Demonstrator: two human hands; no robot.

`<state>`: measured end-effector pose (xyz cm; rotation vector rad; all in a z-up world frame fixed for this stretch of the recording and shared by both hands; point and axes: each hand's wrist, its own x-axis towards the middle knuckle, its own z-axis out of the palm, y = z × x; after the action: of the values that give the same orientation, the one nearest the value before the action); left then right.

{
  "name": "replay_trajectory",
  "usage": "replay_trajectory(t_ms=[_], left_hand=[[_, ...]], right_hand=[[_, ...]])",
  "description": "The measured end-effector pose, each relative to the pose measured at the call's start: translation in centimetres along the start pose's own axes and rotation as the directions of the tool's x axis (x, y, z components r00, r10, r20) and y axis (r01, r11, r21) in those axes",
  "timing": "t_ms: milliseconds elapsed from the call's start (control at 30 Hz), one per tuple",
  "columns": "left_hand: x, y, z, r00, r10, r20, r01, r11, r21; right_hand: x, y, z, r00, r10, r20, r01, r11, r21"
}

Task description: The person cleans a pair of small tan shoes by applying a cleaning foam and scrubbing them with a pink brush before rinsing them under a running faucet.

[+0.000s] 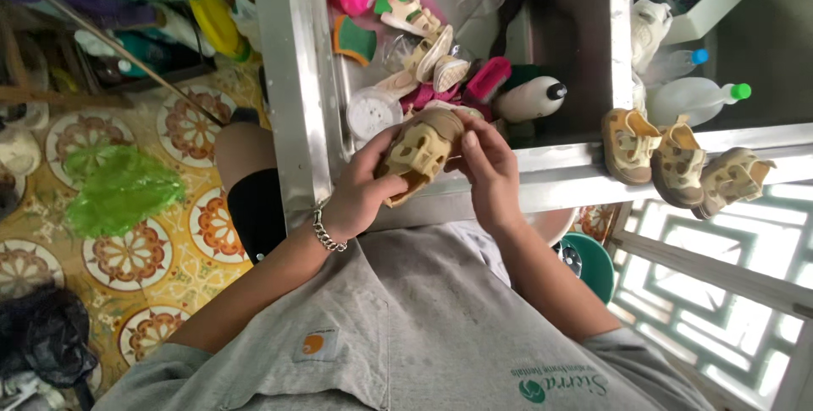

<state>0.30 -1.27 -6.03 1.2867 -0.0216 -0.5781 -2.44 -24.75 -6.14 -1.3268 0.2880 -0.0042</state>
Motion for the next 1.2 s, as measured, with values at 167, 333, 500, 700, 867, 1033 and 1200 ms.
replay_trajectory(t_ms=[167,333,500,700,867,1033,1200], left_hand=[[-1.6,5.2,0.1,1.000,0.019,0.009,-0.020,0.982,0.186],[-1.6,3.1,-2.1,0.849,0.505,-0.154,-0.328,0.733,0.596],[-1.1,1.2,-2.6,0.590,0.805,-0.063,-0.215,0.232,0.949],[-2.4,0.3,-1.6,0.843,0.426,-0.329,-0.215,0.827,0.519],[-3.8,0.7,-1.0,0.806,0.450,-0.385,-0.242,0.843,0.480],[-4.2,0.2,-1.3,0.897,0.170,-0.407,-0.070,0.966,0.248],[-4.3,-0.4,-3.6,0.960,-0.013,-0.281,0.029,0.998,0.054]], right_hand=[[2.2,-0.6,0.7,0.993,0.020,0.117,-0.012,0.997,-0.070],[1.9,0.6,0.8,0.996,0.001,0.086,-0.005,0.999,0.047],[-0.3,3.3,0.1,0.990,-0.136,-0.022,0.137,0.989,0.061],[-3.2,2.6,2.4,0.903,-0.408,0.138,0.425,0.895,-0.138],[-3.8,3.9,3.3,0.896,-0.392,0.207,0.420,0.901,-0.111],[-2.5,3.4,3.6,0.883,-0.408,0.230,0.453,0.871,-0.192],[2.0,-0.4,2.9,0.792,-0.211,0.573,0.379,0.906,-0.189]])
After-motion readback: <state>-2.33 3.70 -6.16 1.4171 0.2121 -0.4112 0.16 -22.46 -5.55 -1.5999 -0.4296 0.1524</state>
